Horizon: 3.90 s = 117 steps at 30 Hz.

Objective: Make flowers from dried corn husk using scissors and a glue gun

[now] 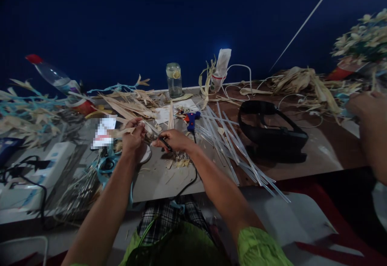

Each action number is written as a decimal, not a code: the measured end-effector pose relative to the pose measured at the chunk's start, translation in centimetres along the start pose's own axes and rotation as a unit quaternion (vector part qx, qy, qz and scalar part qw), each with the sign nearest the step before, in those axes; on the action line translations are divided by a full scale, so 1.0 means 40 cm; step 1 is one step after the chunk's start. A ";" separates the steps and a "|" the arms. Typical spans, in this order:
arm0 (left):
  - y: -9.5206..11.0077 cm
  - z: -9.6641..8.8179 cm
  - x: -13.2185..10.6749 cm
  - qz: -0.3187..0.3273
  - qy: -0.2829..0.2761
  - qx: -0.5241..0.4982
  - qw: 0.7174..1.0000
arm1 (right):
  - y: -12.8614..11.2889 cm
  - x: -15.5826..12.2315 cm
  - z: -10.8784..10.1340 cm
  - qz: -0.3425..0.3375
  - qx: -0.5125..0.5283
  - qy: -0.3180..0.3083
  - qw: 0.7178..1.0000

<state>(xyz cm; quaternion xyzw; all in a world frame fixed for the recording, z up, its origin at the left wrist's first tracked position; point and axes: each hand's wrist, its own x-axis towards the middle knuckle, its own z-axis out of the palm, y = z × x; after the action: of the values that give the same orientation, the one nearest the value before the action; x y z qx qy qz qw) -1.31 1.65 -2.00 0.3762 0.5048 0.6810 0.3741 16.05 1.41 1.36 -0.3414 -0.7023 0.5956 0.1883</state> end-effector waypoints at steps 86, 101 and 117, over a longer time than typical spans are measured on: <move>0.013 0.005 -0.001 -0.071 0.015 -0.123 0.990 | 0.014 -0.001 -0.013 -0.023 -0.226 0.064 0.972; 0.025 0.009 -0.012 -0.113 -0.013 -0.132 0.985 | 0.021 0.017 -0.015 -0.040 0.122 0.171 0.977; 0.054 0.010 -0.038 -0.195 -0.186 -0.135 0.953 | 0.053 0.051 0.003 -0.078 0.161 0.255 0.950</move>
<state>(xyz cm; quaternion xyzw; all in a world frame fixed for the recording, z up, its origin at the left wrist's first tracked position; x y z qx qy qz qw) -0.58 0.00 -0.05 0.3364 0.3928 0.5744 0.6345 15.07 2.88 -1.00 -0.3912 -0.5500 0.5776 0.4591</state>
